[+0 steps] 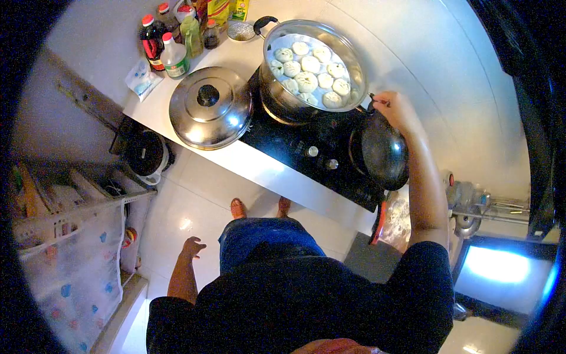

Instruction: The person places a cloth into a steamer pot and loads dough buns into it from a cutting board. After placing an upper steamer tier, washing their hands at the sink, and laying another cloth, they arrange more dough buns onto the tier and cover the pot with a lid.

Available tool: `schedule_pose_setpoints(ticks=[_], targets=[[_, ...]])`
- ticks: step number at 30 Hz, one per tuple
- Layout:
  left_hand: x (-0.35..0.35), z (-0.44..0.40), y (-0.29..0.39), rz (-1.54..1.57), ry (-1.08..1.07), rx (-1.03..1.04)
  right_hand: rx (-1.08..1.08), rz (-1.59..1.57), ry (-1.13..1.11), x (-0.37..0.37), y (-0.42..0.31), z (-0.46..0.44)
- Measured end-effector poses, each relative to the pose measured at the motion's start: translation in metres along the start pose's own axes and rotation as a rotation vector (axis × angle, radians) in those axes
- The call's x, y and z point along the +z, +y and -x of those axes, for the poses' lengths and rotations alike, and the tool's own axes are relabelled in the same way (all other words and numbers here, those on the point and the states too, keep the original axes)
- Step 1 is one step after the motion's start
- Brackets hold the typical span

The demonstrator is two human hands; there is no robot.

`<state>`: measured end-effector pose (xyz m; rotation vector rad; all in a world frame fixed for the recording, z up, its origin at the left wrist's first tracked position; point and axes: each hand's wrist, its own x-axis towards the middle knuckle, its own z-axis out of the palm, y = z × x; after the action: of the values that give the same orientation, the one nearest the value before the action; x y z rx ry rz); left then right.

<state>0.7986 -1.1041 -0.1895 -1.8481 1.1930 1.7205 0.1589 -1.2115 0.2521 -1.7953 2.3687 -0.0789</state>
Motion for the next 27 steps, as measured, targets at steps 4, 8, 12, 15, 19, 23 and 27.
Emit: schedule_pose_setpoints(ticks=[4, 8, 12, 15, 19, 23, 27], targets=[[-0.015, 0.004, 0.017, -0.027, 0.007, 0.027, 0.003, 0.001, 0.121, 0.002, 0.015, 0.02], [-0.022, 0.002, 0.037, -0.055, 0.086, 0.097, 0.006, -0.101, 0.059, 0.007, 0.0, 0.002], [-0.012, 0.007, 0.044, -0.055, 0.078, 0.092, -0.331, -0.199, 0.069, 0.034, -0.017, -0.056], [0.008, -0.039, -0.032, -0.056, -0.014, 0.354, -0.501, -0.147, -0.019, 0.06, -0.038, -0.104], [0.041, 0.023, -0.016, 0.099, 0.016, 0.007, -0.623, 0.004, -0.068, 0.094, -0.045, -0.148], [0.065, 0.05, -0.033, 0.21, 0.018, -0.166, -0.466, 0.105, -0.187, 0.094, -0.051, -0.14], [0.072, 0.036, -0.048, 0.194, 0.016, -0.15, -0.337, -0.049, -0.132, 0.081, -0.045, -0.133]])
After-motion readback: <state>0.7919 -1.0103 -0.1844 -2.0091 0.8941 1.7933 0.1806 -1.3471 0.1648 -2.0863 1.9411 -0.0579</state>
